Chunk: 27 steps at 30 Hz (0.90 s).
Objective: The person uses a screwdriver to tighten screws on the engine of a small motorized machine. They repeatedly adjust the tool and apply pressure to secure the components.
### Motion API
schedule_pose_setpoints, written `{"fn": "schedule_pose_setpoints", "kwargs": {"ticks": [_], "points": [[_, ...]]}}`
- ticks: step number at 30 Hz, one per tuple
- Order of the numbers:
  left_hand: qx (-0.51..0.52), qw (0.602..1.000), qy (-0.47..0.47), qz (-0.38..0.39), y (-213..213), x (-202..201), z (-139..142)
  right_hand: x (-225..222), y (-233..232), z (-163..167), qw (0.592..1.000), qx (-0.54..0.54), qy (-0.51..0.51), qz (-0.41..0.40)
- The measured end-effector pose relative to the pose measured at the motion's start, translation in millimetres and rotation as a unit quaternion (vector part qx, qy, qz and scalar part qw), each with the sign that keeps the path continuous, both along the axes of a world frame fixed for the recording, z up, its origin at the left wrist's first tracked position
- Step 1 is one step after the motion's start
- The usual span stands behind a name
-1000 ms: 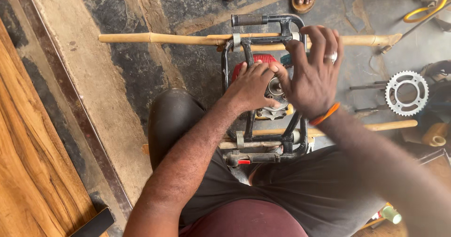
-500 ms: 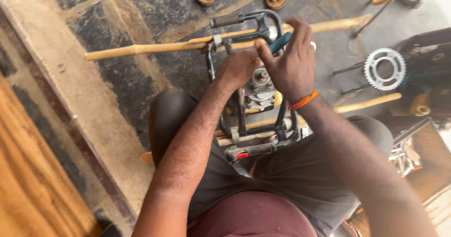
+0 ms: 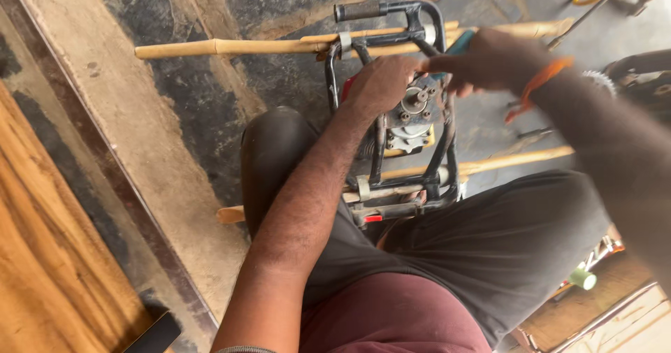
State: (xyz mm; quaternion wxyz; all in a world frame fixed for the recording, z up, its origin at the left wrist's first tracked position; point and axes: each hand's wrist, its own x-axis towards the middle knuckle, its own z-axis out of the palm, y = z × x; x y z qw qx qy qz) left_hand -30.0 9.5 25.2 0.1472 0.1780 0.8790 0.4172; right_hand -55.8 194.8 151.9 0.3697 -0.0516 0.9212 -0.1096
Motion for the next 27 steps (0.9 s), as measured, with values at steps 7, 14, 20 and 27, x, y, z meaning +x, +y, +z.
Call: {"fn": "schedule_pose_setpoints", "kwargs": {"ticks": [7, 14, 20, 27], "points": [[-0.028, 0.998, 0.053, 0.005, 1, 1, 0, 8, -23, 31, 0.806, 0.229, 0.285, 0.466], [-0.026, 0.999, 0.040, 0.005, 3, 3, 6, 25, -11, 64, 0.952, 0.155, 0.256, 0.070], [-0.043, 0.999, 0.026, 0.006, 8, 4, 6, 24, -21, 25, 0.980, 0.157, 0.117, -0.031], [-0.054, 0.992, 0.112, 0.008, 11, 7, 6, 41, -24, 26, 0.749, 0.072, 0.501, 0.427]]}}
